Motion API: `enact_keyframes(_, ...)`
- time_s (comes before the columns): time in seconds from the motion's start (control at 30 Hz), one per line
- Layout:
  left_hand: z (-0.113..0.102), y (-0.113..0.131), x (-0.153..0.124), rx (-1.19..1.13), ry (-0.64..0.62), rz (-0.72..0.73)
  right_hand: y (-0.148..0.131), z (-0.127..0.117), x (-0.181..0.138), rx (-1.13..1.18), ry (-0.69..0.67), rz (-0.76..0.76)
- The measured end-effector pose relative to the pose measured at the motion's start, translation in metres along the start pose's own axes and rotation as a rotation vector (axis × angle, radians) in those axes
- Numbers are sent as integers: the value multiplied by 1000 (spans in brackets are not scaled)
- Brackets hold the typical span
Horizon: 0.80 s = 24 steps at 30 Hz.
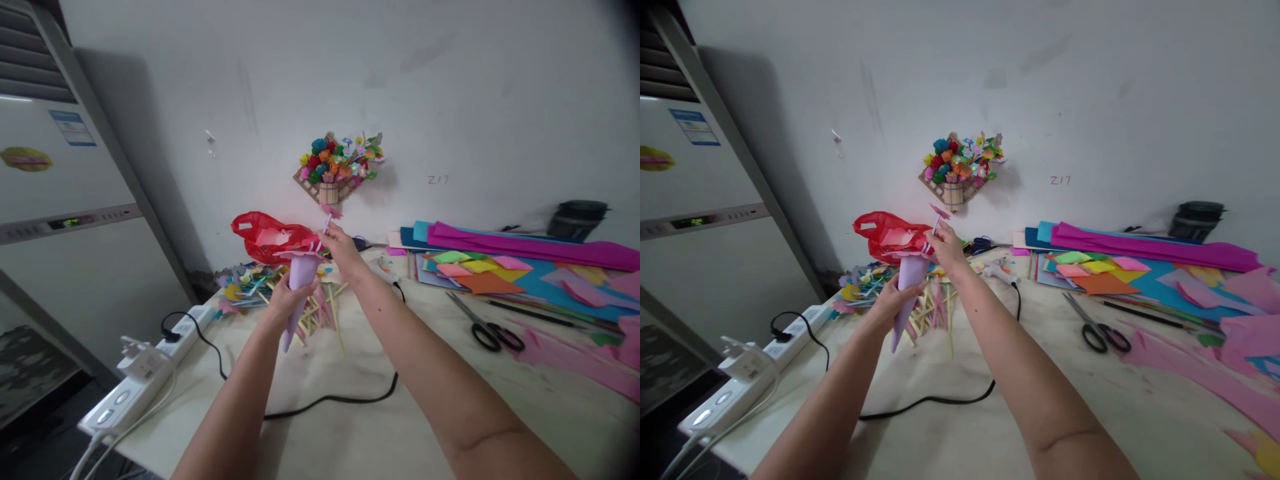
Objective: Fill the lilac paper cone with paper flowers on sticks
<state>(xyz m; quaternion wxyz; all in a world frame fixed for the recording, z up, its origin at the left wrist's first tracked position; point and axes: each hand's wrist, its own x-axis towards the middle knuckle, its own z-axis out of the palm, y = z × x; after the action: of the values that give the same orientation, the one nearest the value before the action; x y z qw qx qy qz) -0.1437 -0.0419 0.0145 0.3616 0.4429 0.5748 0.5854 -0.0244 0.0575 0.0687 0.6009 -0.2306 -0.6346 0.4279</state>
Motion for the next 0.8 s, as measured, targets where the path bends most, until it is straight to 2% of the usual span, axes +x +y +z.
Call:
enact_keyframes(0.17, -10, -8, -1, -148, -162, -78, 7, -3, -4, 119, -62, 46)
enact_keyframes(0.37, -14, -12, 0, -229, -251, -168, 6, -8, -5, 74, -39, 65)
enact_keyframes(0.6, -17, -13, 2, -279, -275, -146, -1, -7, -10, -37, -125, -21)
enact_keyframes(0.8, -20, -12, 0, -313, -327, -165, 0, -12, -11, 38, -143, -45)
